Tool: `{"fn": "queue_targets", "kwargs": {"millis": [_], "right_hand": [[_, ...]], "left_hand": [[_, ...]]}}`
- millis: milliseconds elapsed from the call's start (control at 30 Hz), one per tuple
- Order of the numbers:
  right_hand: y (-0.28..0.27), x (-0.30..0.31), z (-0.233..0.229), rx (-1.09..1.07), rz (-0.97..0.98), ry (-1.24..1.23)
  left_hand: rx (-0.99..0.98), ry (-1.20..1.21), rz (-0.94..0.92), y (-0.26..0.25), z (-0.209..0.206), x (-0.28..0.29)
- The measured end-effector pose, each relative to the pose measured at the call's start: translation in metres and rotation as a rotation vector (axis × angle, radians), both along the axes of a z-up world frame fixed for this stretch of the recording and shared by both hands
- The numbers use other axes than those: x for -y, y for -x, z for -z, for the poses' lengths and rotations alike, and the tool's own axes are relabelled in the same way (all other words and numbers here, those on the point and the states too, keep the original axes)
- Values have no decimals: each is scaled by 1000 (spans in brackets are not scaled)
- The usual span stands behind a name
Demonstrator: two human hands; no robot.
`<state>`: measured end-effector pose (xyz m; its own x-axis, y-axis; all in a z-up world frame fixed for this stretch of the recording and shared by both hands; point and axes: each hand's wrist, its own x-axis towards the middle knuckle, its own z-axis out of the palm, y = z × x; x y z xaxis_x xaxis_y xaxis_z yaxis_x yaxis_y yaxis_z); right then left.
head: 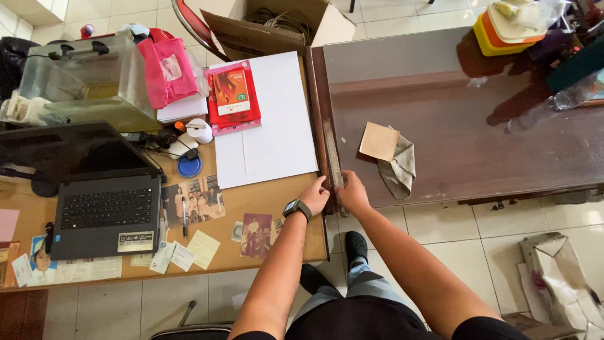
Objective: The person wipes a dark brown table and a wooden workbench with a cloth, moving items like a book, papers, a laptop, and small containers to clear the surfaces. The person repeatedly wipes different sections of both surfaces, repositioning objects as needed.
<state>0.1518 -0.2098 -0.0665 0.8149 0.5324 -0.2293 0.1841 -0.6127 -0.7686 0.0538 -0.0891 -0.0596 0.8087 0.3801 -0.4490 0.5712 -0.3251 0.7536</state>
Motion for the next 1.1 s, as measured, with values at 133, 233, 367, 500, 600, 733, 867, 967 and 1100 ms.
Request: {"fn": "queue_targets", "kwargs": {"millis": [133,233,367,500,600,733,867,967,1100], "right_hand": [[5,-1,-13,-1,-30,98],[4,-1,-10,91,-68,162],[-2,-1,-5,237,-163,149],[-11,4,-26,264,-201,248],[-32,15,-45,484,-158,201],[-70,25,-61,817,-153,202],[-99,30,-53,881,-213,212],[-114,27,-46,864,-251,238],[-122,19,-59,411,-78,-139]], "left_hand": [[-22,14,4,1,-2,2],[-14,23,-11,2,0,3],[-45,22,-11,2,-1,1],[19,2,-10,-7,0,1],[-5,-38,-14,-17,-6,4],[39,-48,-55,-31,-10,6],[30,-32,-75,-40,-14,7],[5,-41,-86,-48,-20,4],[161,-60,-126,-64,-34,4]]}}
